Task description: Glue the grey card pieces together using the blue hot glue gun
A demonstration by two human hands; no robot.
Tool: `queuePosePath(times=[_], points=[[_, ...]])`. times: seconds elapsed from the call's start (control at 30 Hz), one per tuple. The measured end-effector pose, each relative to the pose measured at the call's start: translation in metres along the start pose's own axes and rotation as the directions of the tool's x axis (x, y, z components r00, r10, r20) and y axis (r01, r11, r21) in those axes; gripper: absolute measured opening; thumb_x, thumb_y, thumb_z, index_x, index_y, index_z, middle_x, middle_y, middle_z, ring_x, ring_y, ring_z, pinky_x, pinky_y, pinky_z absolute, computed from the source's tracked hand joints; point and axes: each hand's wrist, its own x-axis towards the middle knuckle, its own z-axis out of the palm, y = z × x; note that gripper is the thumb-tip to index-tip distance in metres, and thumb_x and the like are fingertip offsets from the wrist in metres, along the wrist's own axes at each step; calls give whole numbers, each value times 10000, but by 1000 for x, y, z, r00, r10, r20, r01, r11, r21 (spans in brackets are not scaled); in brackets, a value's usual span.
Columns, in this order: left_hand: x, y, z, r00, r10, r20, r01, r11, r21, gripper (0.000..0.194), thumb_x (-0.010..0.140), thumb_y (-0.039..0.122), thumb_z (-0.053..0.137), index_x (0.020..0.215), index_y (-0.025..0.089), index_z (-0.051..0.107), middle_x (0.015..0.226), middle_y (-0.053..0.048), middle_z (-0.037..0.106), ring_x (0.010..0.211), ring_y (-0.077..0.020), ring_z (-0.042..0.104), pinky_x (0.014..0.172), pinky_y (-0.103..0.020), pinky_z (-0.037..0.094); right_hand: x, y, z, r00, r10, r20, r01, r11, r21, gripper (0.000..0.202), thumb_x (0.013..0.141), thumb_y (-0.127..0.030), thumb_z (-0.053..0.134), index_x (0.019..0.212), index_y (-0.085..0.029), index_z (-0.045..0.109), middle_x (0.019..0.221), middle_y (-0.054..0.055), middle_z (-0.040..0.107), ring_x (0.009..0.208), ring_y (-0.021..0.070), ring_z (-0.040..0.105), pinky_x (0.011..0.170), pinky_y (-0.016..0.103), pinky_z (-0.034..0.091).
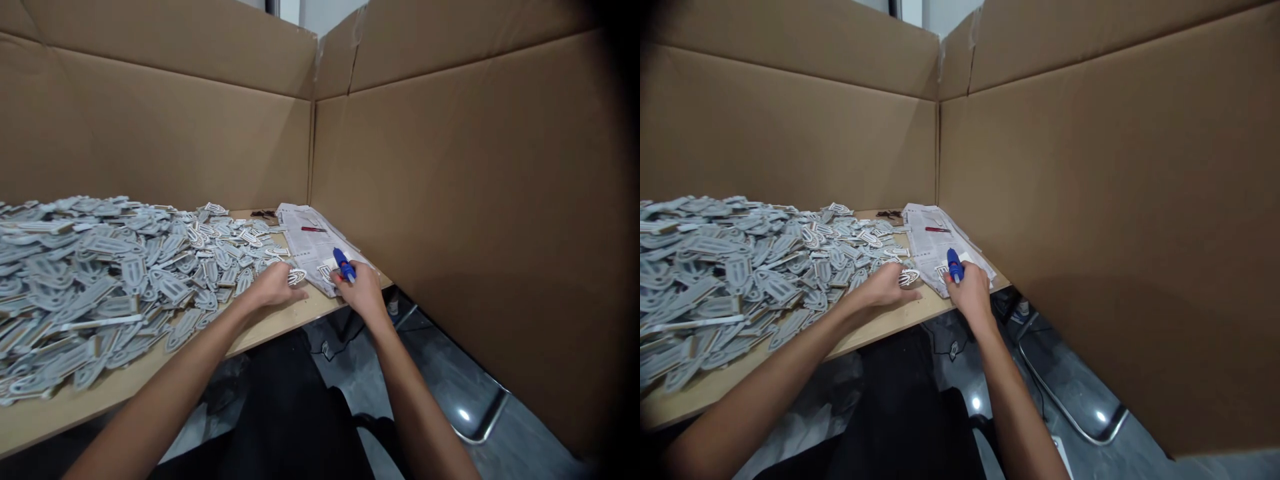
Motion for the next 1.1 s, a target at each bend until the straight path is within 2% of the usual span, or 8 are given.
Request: queuePosePath(times=[0.07,0.2,0.33,0.43,0.6,0.77,0.97,1.1], points=[[6,-1,-2,998,-4,59,2,1000,30,349,580,366,853,813,211,645,774,-28,648,778,-255,604,689,-329,447,0,2,-5,1000,-14,-18,14,999,49,217,883,-401,699,876,-185,672,783,86,679,748,280,624,645,309,369],[7,-5,-11,984,-157,82,143,977,157,390,530,367,869,723,214,566,716,1,571,663,-211,528,591,-313,399,0,0,-10,999,-25,-22,28,989,143,221,882,-416,683,856,-198,658,762,65,662,714,258,596,634,301,360],[2,-6,-15,975,-62,214,49,997,65,212,639,310,775,728,190,624,700,3,601,638,-177,507,590,-290,388,-2,-11,-8,998,-32,48,23,983,183,205,870,-367,705,769,-205,630,700,44,636,676,235,572,620,292,340],[0,-6,-16,960,35,279,-20,998,-57,117,659,251,712,717,179,641,677,15,606,627,-156,496,602,-271,385,-3,-19,-6,993,-27,119,-1,974,225,171,855,-330,733,797,-188,657,741,52,666,698,229,587,632,287,355],[-8,5,-17,981,23,191,13,982,-188,120,679,257,655,764,173,653,679,15,588,614,-140,471,579,-261,357,-5,-24,-2,983,-63,170,-6,925,379,179,814,-332,757,790,-177,669,738,26,661,697,206,581,638,274,387],[-18,19,-17,987,6,159,38,962,-269,117,684,278,653,736,174,643,648,-5,588,591,-141,460,564,-274,353,-5,-28,1,975,-113,192,-29,790,612,194,795,-346,740,774,-178,645,735,-7,636,689,171,569,659,255,424],[-15,20,-15,996,22,81,3,955,-298,120,686,250,716,765,165,690,705,-22,658,659,-171,558,619,-298,435,-7,-33,-2,980,-82,183,-74,700,711,241,724,-308,768,716,-191,557,694,-30,571,635,148,519,613,249,403],[-13,20,-14,999,4,41,8,956,-294,100,661,224,747,705,170,674,662,-16,642,633,-162,542,635,-317,453,-7,-35,-2,974,-102,204,-89,653,752,225,717,-283,732,893,-177,641,810,-3,619,689,161,560,650,262,446]])
